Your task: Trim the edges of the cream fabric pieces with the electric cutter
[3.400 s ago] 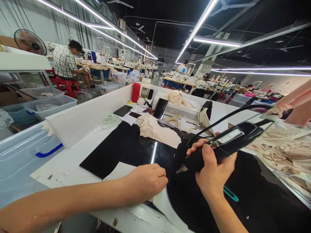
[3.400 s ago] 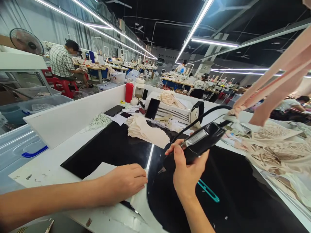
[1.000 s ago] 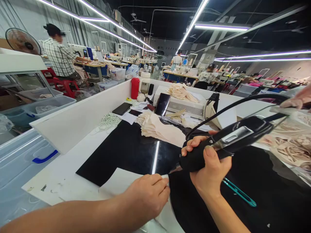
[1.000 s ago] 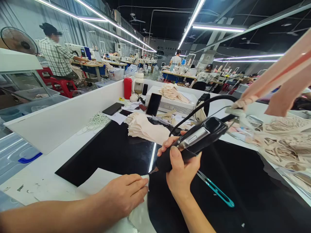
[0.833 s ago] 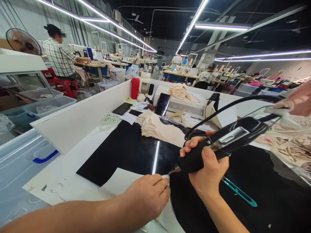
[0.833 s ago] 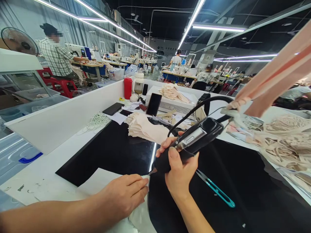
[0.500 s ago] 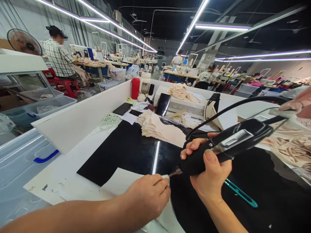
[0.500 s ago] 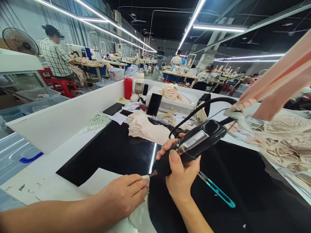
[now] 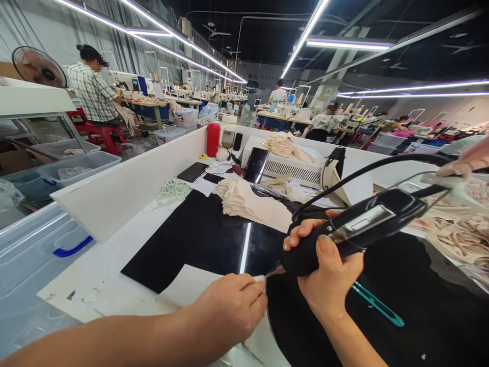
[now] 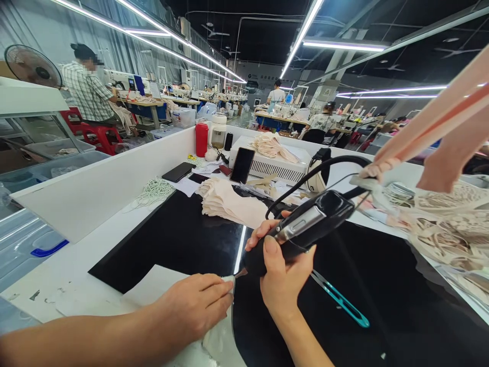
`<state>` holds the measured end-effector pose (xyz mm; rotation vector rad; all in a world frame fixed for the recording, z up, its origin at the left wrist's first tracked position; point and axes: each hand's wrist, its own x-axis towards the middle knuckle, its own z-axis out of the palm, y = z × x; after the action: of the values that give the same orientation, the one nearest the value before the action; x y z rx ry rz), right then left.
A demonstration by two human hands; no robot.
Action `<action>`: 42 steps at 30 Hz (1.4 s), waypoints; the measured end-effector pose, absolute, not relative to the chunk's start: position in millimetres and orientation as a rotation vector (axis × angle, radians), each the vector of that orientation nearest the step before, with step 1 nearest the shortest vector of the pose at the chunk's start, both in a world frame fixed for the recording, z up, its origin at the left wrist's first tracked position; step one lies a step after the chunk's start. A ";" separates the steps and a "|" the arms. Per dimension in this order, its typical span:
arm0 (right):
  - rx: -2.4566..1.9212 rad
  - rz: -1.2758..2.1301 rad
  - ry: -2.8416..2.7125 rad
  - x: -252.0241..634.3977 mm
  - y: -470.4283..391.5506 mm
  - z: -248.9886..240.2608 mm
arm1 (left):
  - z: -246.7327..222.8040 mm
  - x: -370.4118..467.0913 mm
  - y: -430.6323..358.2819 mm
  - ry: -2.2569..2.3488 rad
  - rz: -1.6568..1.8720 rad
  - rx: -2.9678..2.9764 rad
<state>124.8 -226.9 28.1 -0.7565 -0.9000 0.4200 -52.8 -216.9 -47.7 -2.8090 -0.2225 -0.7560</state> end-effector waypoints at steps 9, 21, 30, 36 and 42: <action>-0.716 0.420 -0.855 126.5 -228.5 43.3 | -49.4 -51.8 -218.2 -0.254 -0.803 -2.806; -0.756 0.422 -0.899 122.6 -228.2 29.9 | -49.1 -49.0 -218.1 -0.242 -0.851 -2.776; -0.743 0.431 -0.881 121.0 -228.0 30.4 | -47.7 -49.4 -217.4 -0.227 -0.855 -2.754; -0.723 0.443 -0.901 117.8 -226.9 27.7 | -50.5 -48.7 -217.1 -0.223 -0.816 -2.762; -0.738 0.445 -0.891 115.8 -226.5 28.3 | -45.0 -51.8 -217.1 -0.225 -0.681 -2.829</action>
<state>115.8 -226.5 28.3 -0.7379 -0.8907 0.4450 -51.8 -217.1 -45.0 -2.8291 -0.2248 -0.6811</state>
